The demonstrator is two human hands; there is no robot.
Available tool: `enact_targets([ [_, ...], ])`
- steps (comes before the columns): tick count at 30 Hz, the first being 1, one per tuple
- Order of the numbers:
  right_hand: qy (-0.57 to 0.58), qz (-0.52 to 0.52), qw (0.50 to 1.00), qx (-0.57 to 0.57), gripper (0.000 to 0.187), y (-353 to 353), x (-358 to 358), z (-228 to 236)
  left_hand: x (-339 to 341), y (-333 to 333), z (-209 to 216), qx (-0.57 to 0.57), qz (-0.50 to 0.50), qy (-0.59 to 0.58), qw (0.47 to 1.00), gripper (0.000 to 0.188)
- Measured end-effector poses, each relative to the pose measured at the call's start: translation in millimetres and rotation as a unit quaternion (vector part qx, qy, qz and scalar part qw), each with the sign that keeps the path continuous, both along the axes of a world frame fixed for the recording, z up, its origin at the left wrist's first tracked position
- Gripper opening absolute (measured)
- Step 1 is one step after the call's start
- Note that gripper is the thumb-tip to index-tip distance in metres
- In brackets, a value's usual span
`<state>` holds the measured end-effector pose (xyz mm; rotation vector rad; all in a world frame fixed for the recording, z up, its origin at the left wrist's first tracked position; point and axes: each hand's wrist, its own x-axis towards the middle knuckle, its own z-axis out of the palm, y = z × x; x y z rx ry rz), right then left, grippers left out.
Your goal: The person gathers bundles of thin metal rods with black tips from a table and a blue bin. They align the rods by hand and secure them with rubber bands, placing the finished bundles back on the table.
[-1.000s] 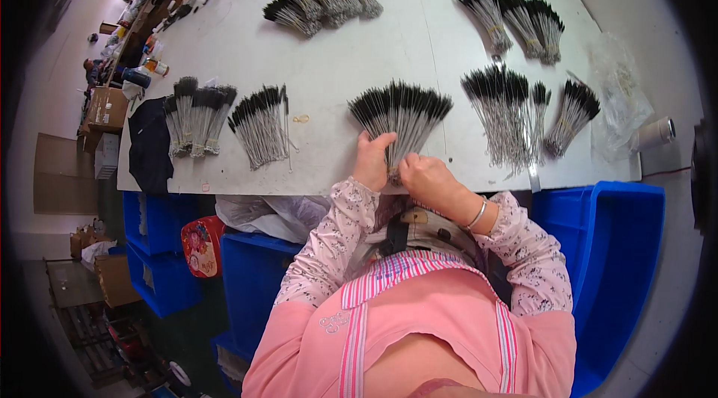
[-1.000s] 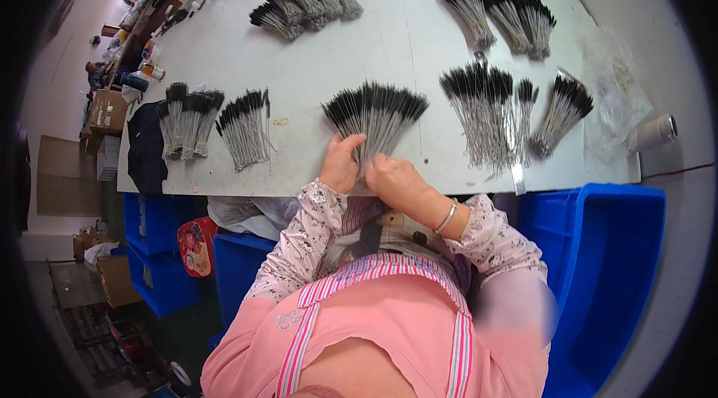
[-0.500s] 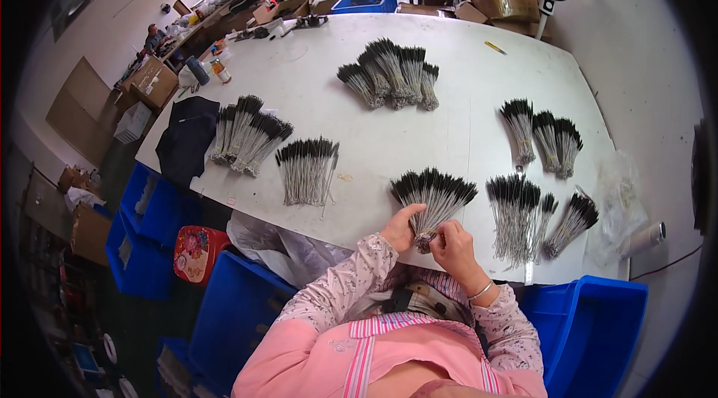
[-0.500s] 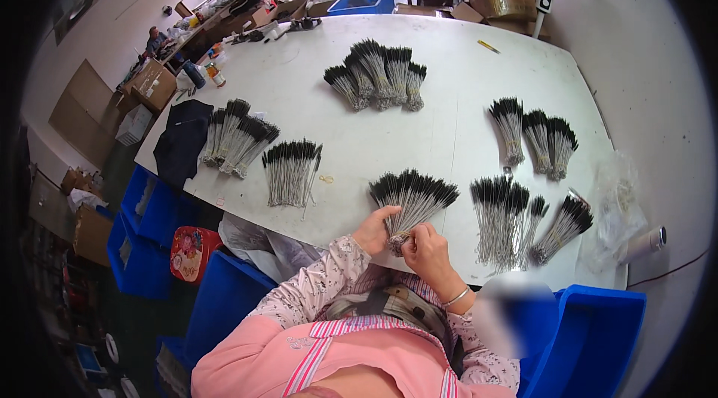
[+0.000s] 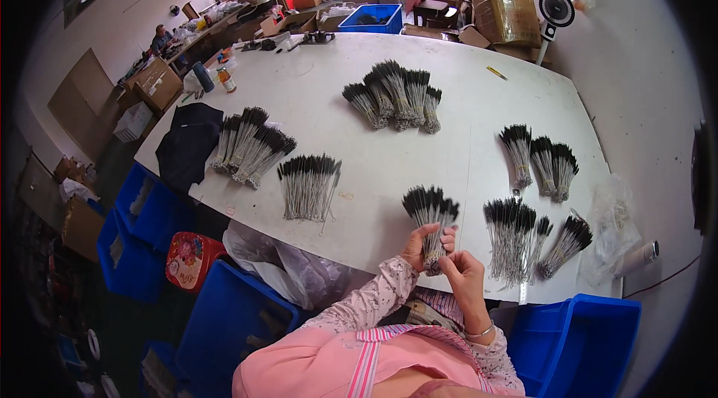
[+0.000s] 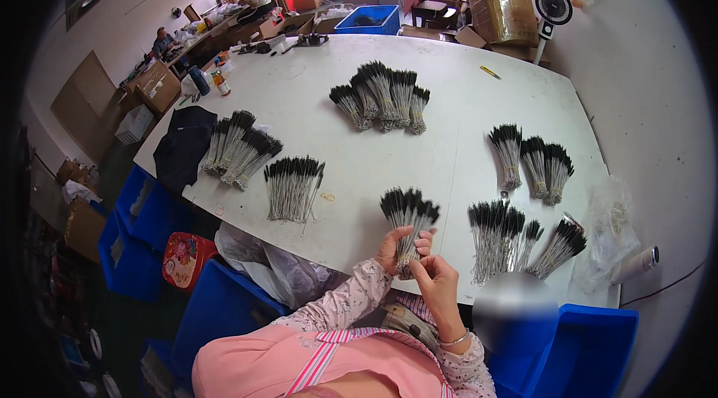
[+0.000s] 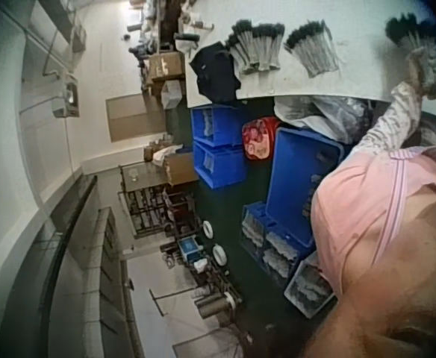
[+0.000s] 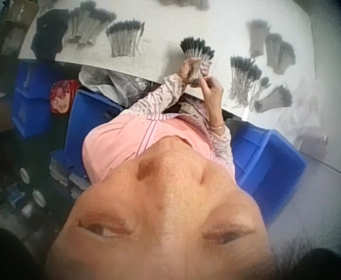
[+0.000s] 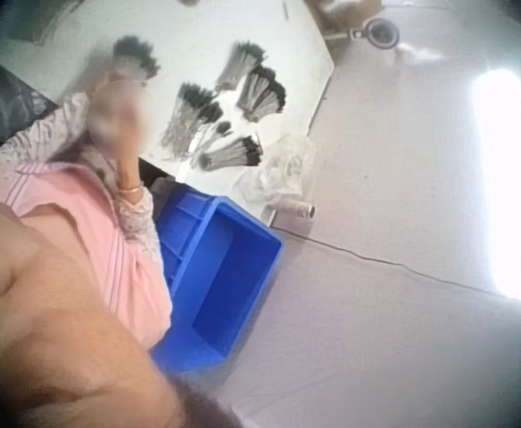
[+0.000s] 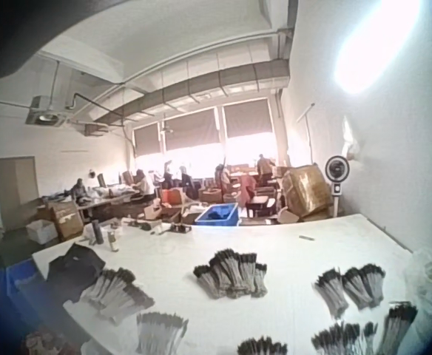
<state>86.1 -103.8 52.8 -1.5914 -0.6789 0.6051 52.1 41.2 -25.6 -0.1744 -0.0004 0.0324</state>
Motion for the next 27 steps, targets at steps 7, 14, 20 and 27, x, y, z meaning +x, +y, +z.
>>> enact_targets([
  [7, -0.018, 0.074, 0.996, -0.036, 0.02, -11, 12, -5, -22, 2, 23, 0.33, 0.191, 0.153, 0.912, 0.043],
  [14, 0.131, 0.076, 0.981, 0.121, 0.02, -1, 8, -5, -26, 11, 41, 0.489, 0.236, 0.228, 0.809, 0.02],
  [20, -0.516, 0.177, 0.835, 0.073, 0.018, 3, -21, 2, -34, 35, 51, 0.268, 0.212, 0.297, 0.891, 0.006],
  [27, 0.172, 0.014, 0.984, 0.038, 0.009, 12, -1, -28, -41, 45, 66, 0.134, 0.277, 0.165, 0.937, 0.011],
])
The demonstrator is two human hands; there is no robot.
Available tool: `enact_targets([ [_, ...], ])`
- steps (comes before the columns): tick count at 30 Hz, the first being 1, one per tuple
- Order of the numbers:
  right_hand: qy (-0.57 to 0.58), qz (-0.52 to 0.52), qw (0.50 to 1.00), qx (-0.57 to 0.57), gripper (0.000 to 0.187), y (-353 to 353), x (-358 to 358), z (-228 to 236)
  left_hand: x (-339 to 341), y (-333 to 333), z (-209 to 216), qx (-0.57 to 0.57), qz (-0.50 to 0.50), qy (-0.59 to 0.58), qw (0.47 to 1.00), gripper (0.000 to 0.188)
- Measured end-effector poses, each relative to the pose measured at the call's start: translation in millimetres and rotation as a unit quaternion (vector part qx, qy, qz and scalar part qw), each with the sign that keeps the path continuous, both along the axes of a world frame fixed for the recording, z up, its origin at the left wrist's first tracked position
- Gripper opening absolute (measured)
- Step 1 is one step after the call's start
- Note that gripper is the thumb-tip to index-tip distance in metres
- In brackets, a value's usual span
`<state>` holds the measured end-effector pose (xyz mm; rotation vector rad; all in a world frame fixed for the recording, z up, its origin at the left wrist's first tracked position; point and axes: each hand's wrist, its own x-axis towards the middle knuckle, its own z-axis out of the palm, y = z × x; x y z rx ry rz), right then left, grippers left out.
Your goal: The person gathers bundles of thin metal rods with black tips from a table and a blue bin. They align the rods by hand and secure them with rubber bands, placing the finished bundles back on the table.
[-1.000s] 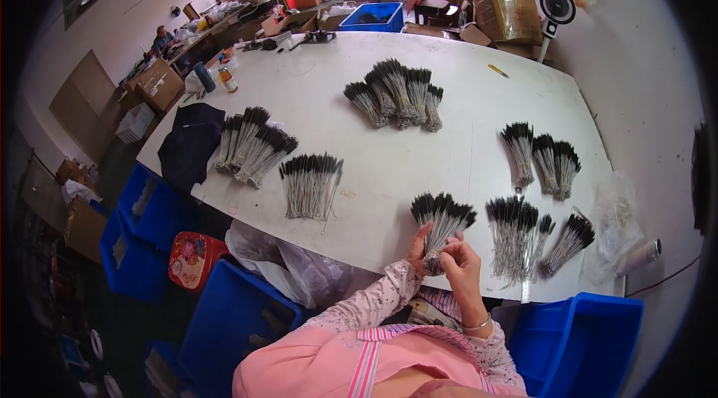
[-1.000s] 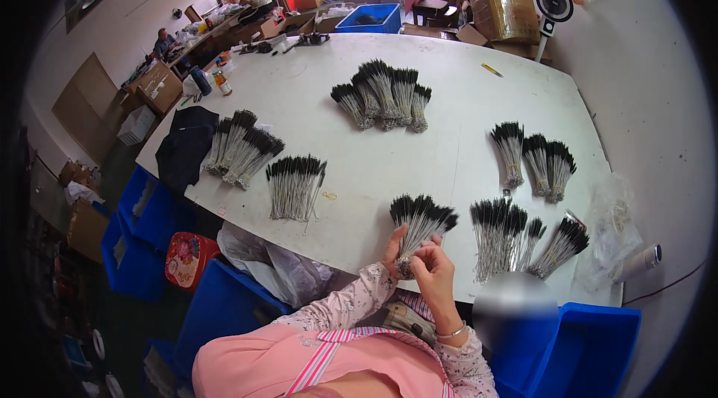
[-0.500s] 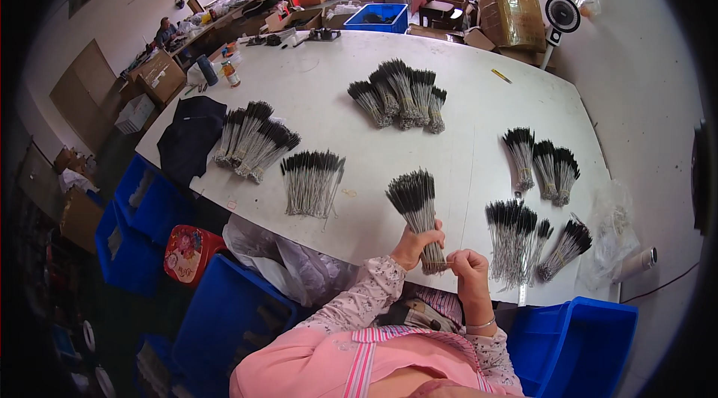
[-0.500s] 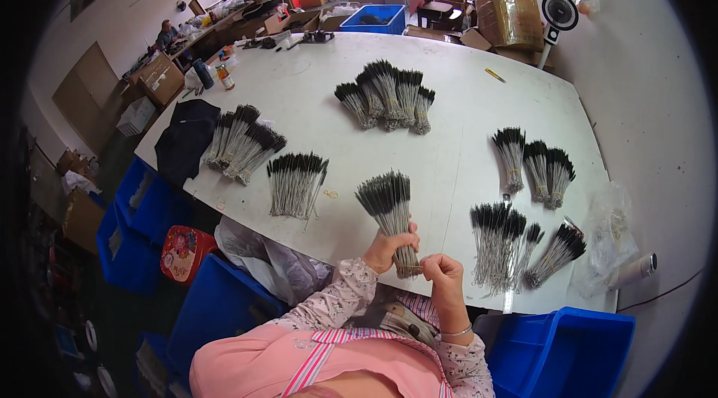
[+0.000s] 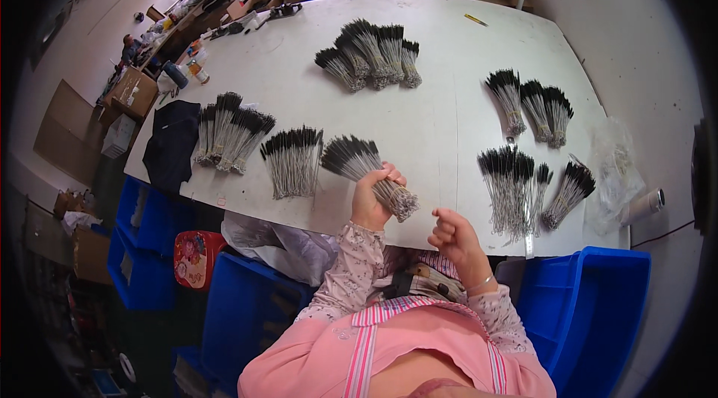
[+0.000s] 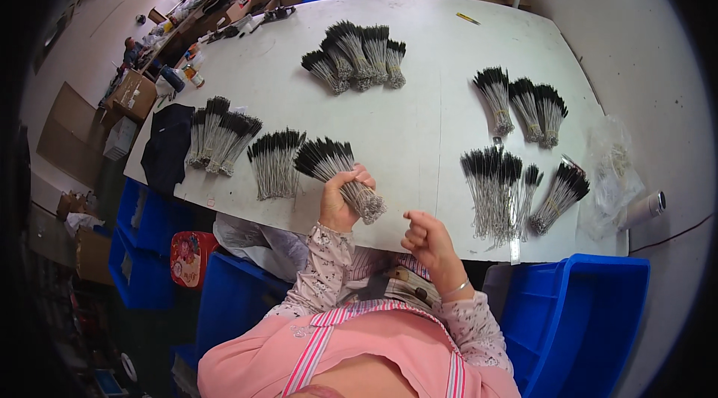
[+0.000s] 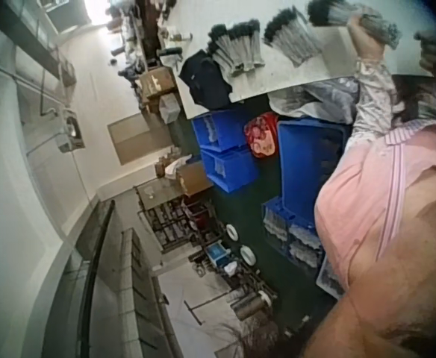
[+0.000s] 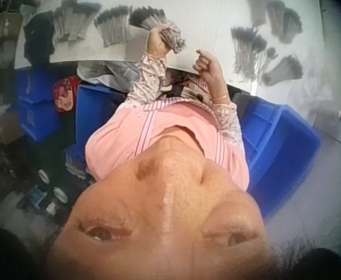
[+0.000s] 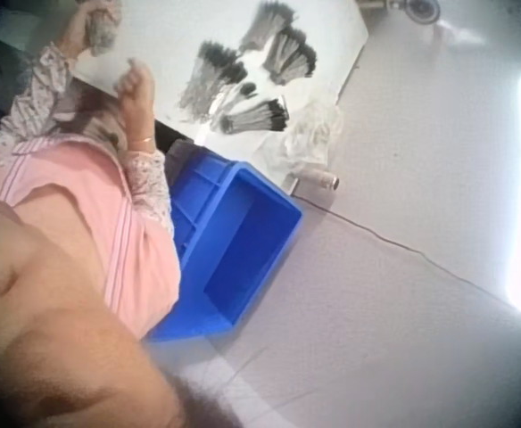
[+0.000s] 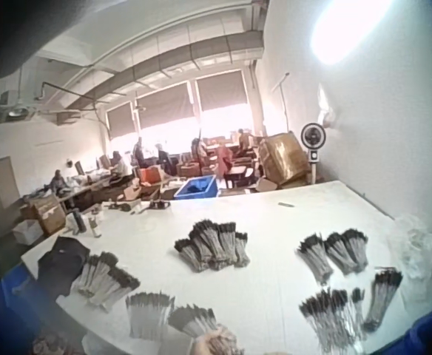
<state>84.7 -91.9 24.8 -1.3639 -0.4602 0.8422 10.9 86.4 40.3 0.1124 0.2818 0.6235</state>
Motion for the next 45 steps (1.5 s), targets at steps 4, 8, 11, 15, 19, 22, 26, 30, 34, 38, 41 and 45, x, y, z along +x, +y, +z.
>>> enact_targets([
  [4, -0.116, -0.087, 0.988, 0.05, 0.008, 10, -14, 32, 5, -37, 13, 0.313, 0.129, 0.234, 0.911, 0.013],
  [8, -0.619, 0.015, 0.751, 0.231, 0.022, 13, -18, 24, 8, -36, 25, 0.242, 0.159, 0.215, 0.933, 0.013],
  [11, -0.554, 0.041, 0.819, 0.145, 0.012, -3, -22, -9, -10, 0, 25, 0.057, 0.05, 0.032, 0.997, 0.017],
  [15, 0.01, -0.068, 0.997, 0.029, 0.012, -16, 20, -55, -31, 26, 15, 0.067, -0.003, 0.024, 0.997, 0.028],
  [19, -0.526, -0.1, 0.836, -0.118, 0.01, -20, 61, -59, -51, 5, 5, 0.204, -0.055, 0.135, 0.968, 0.046],
  [22, -0.537, -0.098, 0.805, -0.232, 0.008, -16, 75, -62, -52, -3, -11, 0.181, -0.139, 0.09, 0.969, 0.057],
  [26, -0.654, -0.139, 0.681, -0.3, 0.01, 1, 80, -52, -41, -11, -44, 0.029, -0.203, 0.02, 0.979, 0.059],
  [30, -0.63, -0.181, 0.744, -0.13, 0.018, 24, 64, -40, -36, -10, -63, -0.103, -0.226, -0.048, 0.968, 0.06],
  [34, -0.139, 0.018, 0.982, -0.127, 0.029, 49, 16, -33, -40, -7, -50, -0.145, -0.222, -0.007, 0.964, 0.052],
  [38, 0.278, 0.09, 0.955, -0.043, 0.037, 77, 2, -41, -48, -5, -49, -0.045, -0.17, 0.12, 0.977, 0.026],
  [41, 0.436, 0.06, 0.898, 0.013, 0.034, 90, -9, -35, -45, -9, -47, -0.031, -0.122, 0.229, 0.965, 0.021],
  [45, 0.455, 0.028, 0.89, 0.009, 0.023, 93, -11, -39, -52, -12, -57, 0.084, -0.073, 0.302, 0.947, 0.022],
])
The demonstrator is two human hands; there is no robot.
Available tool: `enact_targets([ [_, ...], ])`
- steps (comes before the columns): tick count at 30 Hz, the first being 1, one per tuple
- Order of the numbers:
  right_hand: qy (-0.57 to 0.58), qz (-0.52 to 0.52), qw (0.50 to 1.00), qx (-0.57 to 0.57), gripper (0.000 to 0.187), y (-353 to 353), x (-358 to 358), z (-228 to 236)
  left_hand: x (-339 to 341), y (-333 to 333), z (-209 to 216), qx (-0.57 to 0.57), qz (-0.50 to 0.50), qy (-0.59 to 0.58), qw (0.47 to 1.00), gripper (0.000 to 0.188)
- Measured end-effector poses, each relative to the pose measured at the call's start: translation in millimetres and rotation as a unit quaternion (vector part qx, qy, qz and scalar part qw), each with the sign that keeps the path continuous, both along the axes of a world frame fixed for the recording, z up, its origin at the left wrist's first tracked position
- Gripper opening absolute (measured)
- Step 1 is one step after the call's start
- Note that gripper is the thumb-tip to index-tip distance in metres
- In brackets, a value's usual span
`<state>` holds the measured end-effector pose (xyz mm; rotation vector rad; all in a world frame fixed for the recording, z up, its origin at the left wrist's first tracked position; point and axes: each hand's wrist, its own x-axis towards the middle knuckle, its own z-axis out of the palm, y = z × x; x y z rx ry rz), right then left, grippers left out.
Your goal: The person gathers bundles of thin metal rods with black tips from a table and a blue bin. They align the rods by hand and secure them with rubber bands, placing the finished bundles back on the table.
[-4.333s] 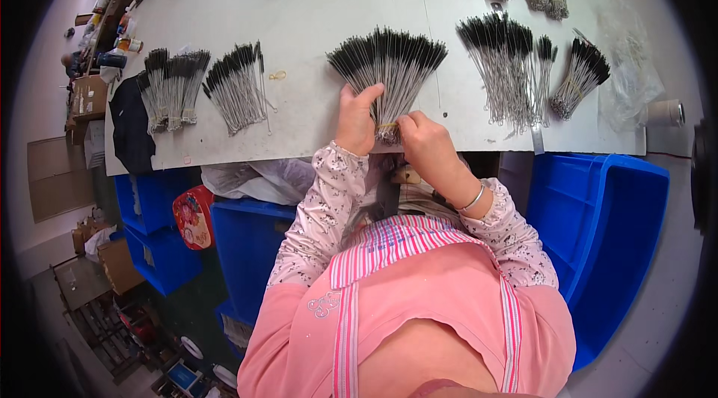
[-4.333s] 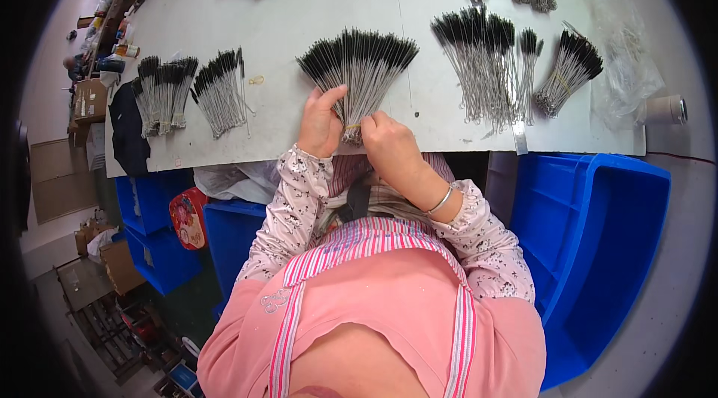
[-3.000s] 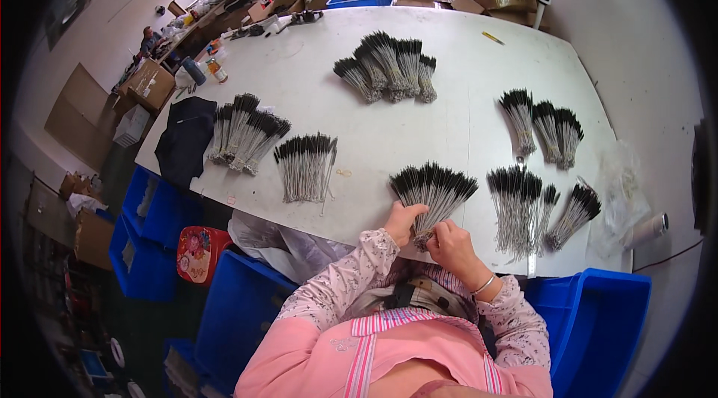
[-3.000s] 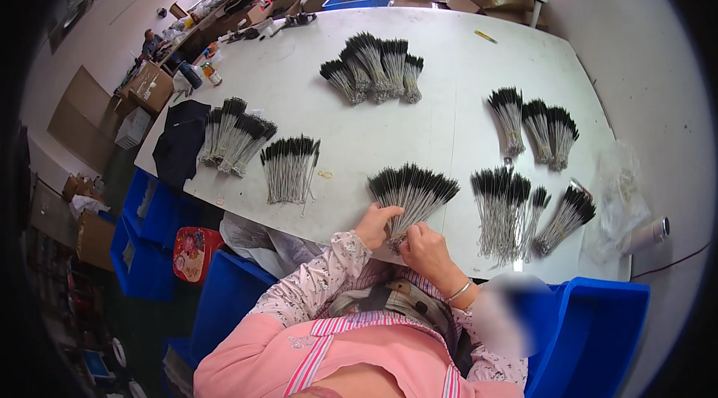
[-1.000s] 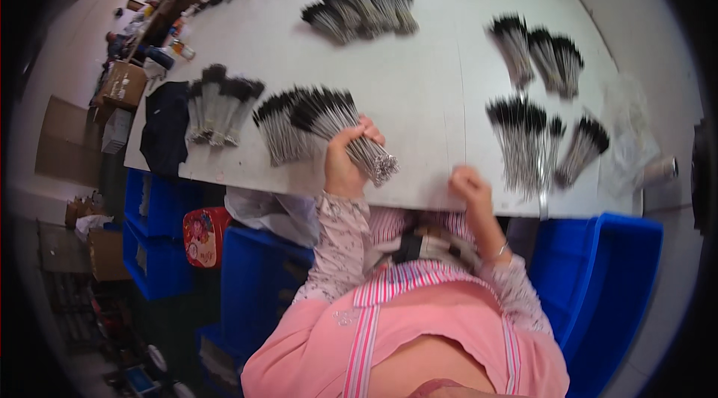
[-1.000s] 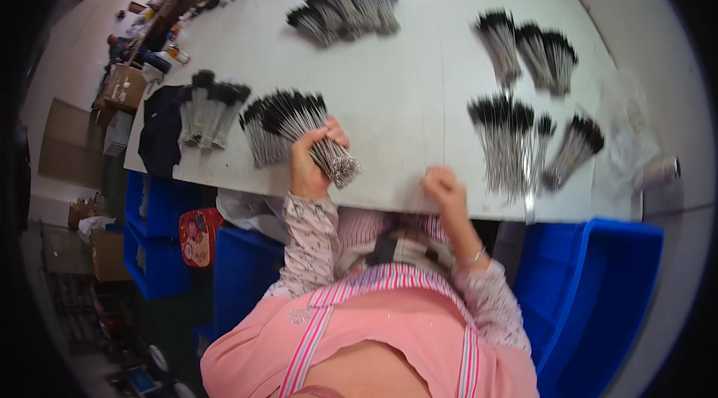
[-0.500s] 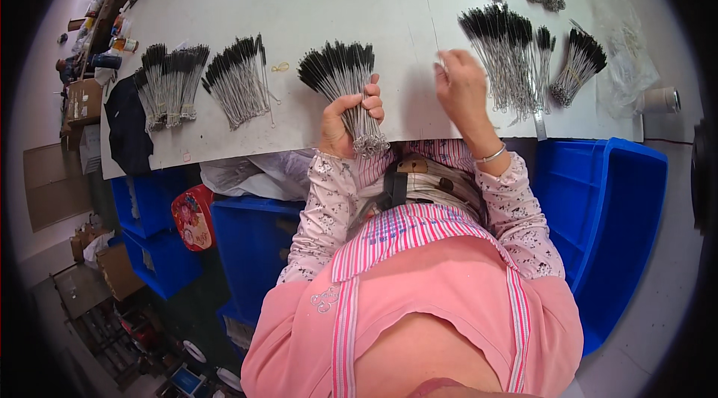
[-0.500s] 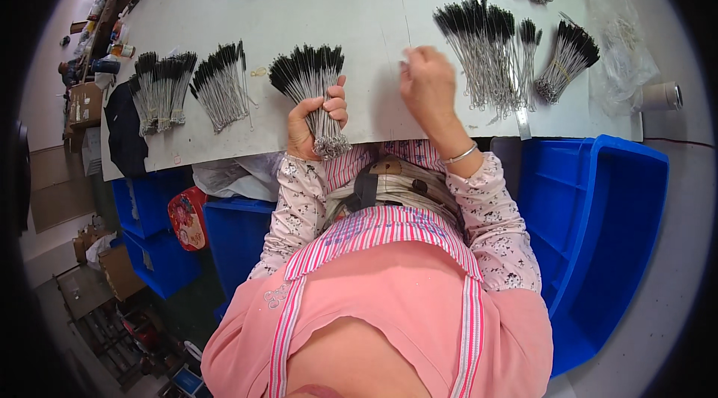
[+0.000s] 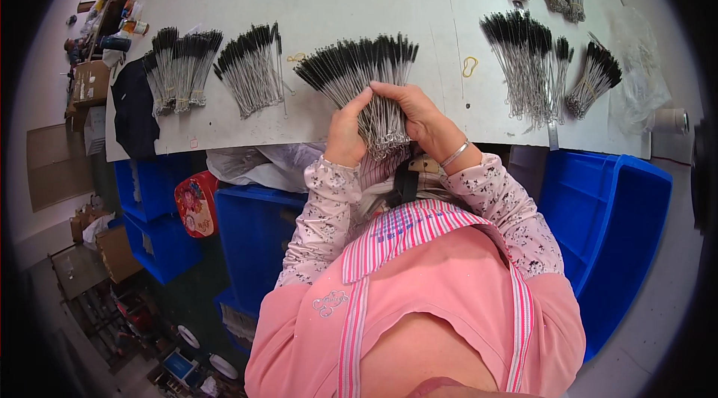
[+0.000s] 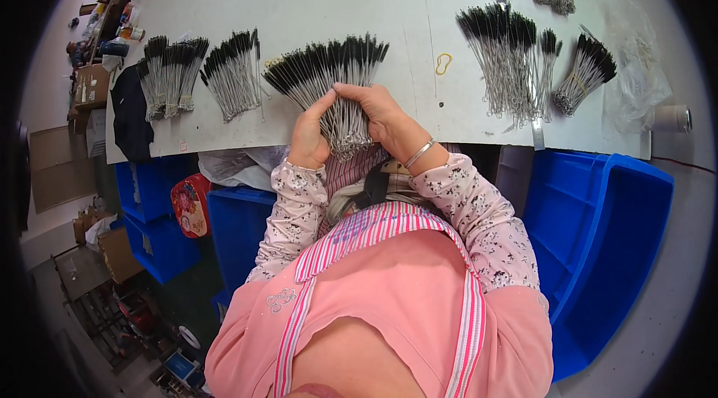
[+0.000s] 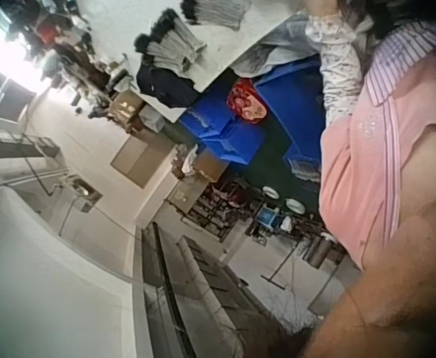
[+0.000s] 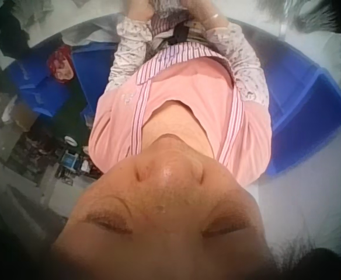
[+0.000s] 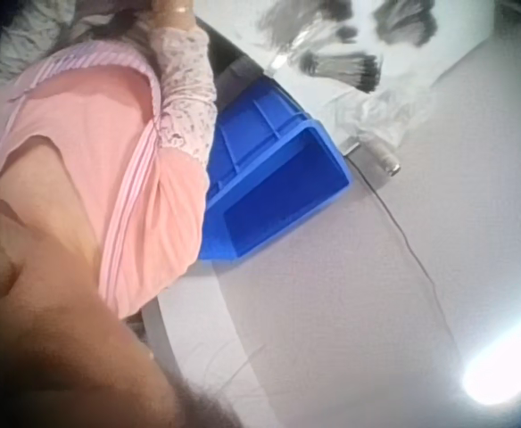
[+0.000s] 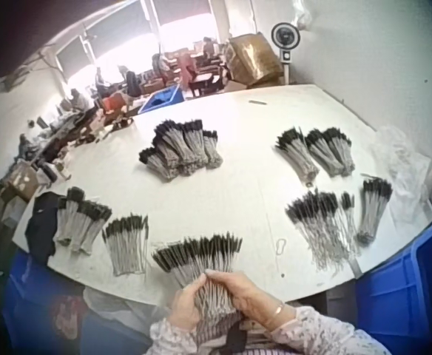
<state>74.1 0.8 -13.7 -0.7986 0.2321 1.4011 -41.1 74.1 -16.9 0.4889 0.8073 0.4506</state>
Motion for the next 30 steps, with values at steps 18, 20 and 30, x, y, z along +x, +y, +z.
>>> enact_targets([
  [18, -0.164, -0.041, 0.985, -0.038, 0.02, 7, -6, -5, 0, -3, 12, 0.229, -0.079, 0.018, 0.97, 0.03],
  [20, -0.137, -0.086, 0.986, -0.036, 0.017, 10, 0, -6, 3, 6, 5, 0.12, -0.054, 0.001, 0.991, 0.027],
  [30, -0.158, -0.257, 0.949, 0.096, 0.017, -5, -3, 31, 14, 2, 15, -0.047, 0.036, -0.182, 0.981, 0.022],
])
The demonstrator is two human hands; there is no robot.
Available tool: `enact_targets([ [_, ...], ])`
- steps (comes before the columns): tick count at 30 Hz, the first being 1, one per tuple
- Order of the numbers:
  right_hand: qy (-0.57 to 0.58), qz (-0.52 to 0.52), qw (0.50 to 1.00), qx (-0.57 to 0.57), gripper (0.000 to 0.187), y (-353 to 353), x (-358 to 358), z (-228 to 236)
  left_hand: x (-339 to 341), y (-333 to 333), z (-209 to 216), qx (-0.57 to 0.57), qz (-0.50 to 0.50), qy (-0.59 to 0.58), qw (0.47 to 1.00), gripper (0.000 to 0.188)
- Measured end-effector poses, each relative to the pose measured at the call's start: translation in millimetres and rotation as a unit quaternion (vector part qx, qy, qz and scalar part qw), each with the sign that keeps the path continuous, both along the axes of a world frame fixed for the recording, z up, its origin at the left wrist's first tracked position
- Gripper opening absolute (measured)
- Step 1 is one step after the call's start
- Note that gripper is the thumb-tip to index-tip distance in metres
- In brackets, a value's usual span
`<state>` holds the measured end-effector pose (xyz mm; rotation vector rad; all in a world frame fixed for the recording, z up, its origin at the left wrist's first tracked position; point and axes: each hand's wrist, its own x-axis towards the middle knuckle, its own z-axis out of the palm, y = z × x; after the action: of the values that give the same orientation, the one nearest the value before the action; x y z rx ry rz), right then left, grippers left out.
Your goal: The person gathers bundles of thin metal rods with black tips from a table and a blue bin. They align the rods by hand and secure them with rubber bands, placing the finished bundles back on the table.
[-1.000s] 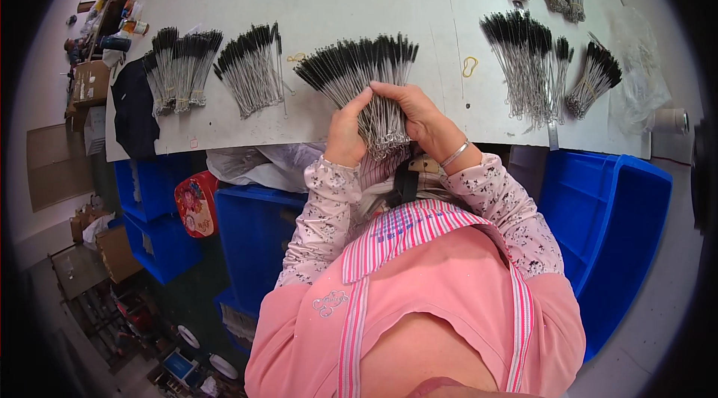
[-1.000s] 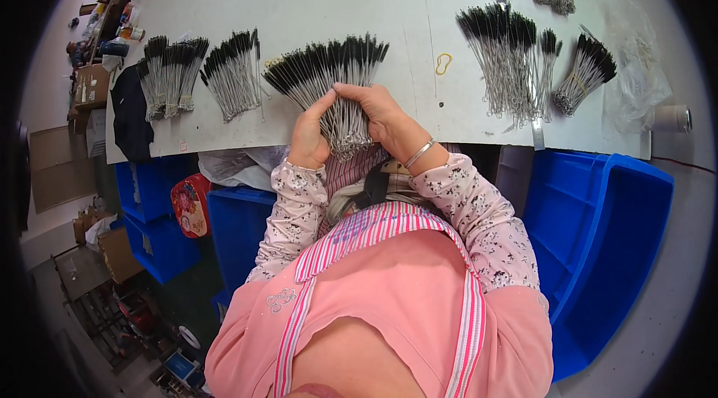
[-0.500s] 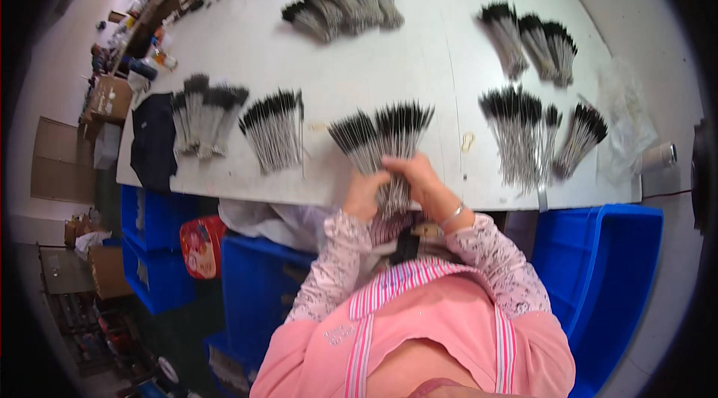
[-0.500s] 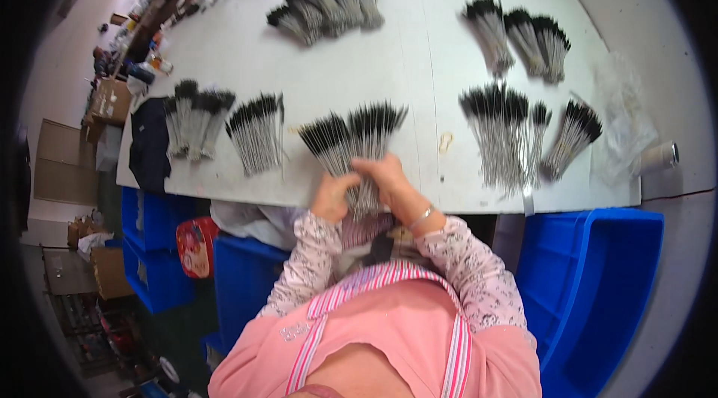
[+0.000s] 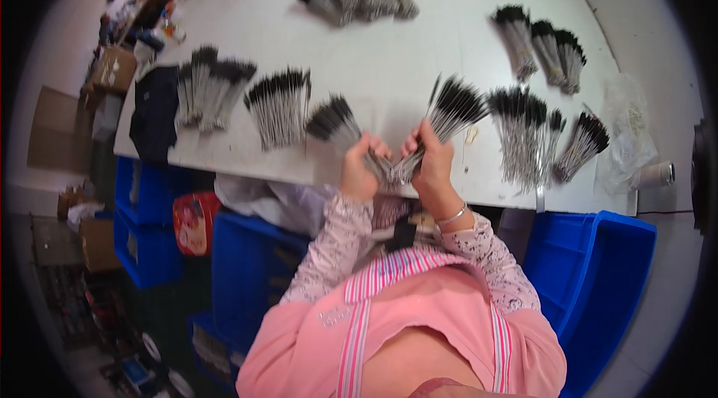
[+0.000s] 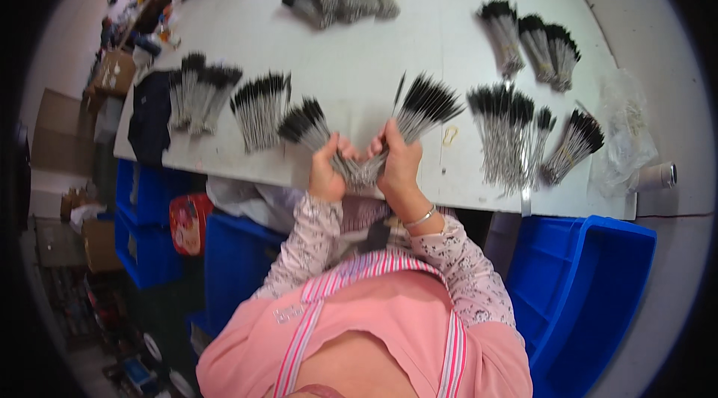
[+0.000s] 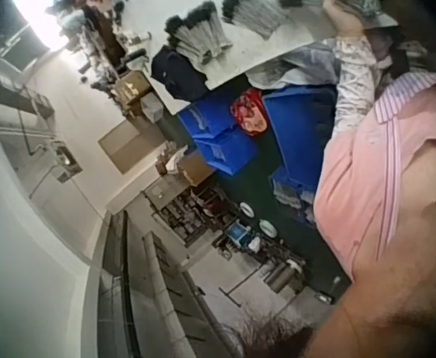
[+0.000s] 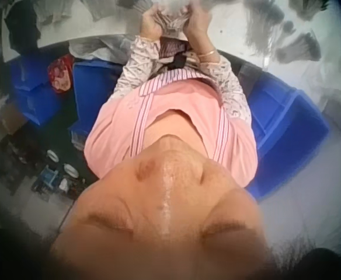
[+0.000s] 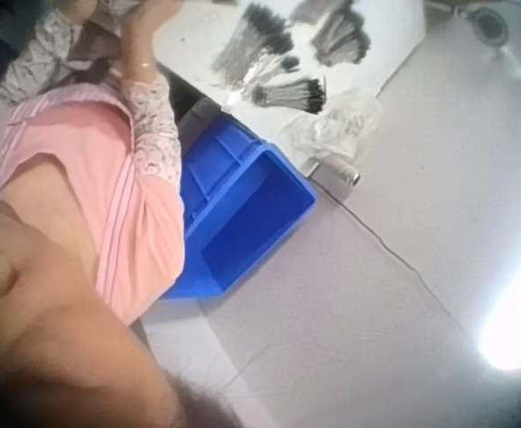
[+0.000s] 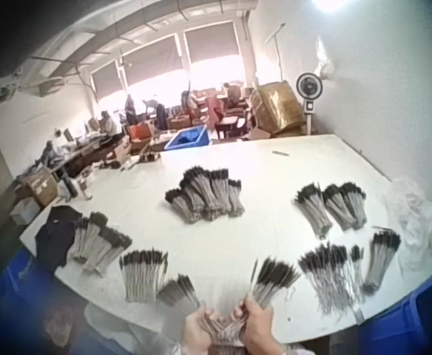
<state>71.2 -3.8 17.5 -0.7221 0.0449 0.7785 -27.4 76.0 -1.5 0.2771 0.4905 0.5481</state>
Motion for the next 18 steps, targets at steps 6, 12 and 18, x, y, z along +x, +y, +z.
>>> enact_targets([
  [6, -0.309, -0.052, 0.944, 0.106, 0.008, -22, -33, 28, 4, -6, 3, -0.131, 0.124, 0.004, 0.984, 0.025],
  [12, -0.472, -0.065, 0.859, 0.186, 0.015, -31, -35, 31, 16, -8, 6, -0.207, 0.12, -0.013, 0.971, 0.025],
  [18, -0.154, 0.001, 0.988, -0.031, 0.019, -29, -10, 25, 24, -22, 17, 0.395, 0.231, 0.221, 0.861, 0.017],
])
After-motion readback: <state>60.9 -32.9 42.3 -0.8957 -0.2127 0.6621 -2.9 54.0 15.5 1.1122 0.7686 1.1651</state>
